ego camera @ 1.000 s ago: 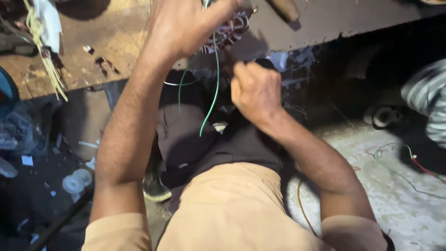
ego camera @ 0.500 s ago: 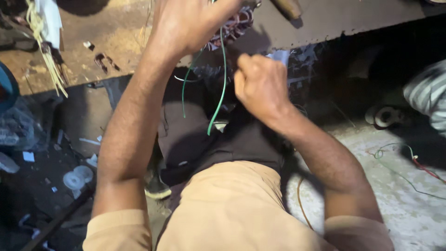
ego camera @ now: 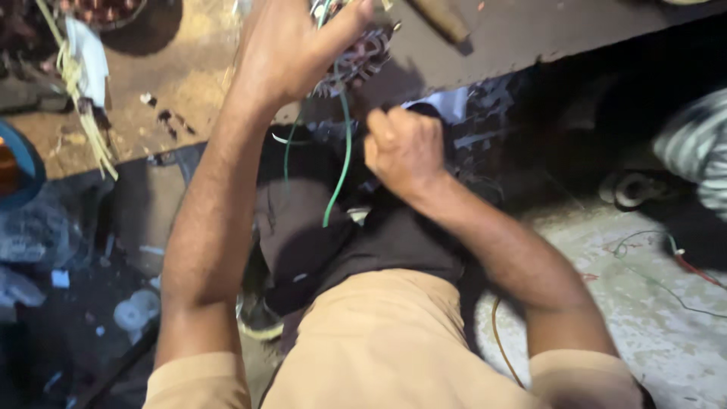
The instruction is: The person is seated on the floor, winding a green insulated wire around a small cylindrical electrical component. They use a red-handled tool to press and secure the wire into the slots of the component while holding it with their left hand.
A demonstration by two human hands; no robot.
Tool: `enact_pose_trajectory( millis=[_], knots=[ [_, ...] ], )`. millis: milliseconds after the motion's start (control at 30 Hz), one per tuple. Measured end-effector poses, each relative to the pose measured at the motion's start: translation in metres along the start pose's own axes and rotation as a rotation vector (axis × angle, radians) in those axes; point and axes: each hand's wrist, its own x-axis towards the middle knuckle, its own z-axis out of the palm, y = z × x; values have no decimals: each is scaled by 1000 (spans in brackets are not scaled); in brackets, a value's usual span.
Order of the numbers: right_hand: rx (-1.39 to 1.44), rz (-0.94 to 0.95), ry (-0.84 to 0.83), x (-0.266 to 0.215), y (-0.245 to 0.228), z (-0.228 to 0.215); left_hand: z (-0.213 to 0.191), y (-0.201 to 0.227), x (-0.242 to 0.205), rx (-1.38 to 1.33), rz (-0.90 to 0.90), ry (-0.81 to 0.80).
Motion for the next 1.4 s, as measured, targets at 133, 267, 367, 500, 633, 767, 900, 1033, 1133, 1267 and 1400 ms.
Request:
enact_pose_trajectory(
  millis=[133,267,367,500,633,767,900,1033,1133,1267,1400],
  knots=[
    [-7,-9,1,-1,3,6,-6,8,-1,-71,-115,-85],
    [18,32,19,-5,10,6,4,9,-4,-2,-120,9],
    [17,46,25,-9,5,-2,13,9,-6,102,-68,108],
    [197,46,88,-23,-8,-26,8,11,4,28,-162,44],
    [138,54,98,-18,12,-21,15,19,-1,95,-194,-19],
    [92,48,98,-20,11,-12,12,16,2,71,-96,45],
    [160,55,104,-23,10,-10,13,14,4,132,-145,-39],
    [183,79,122,-21,10,-8,12,11,1,88,-78,31],
    [194,101,87,-21,12,-11,15,6,2,107,-64,29],
    [183,120,60,-19,13,-16,17,5,3,130,-31,33],
    [191,106,27,-13,18,-25,17,6,4,131,-60,2]
  ],
)
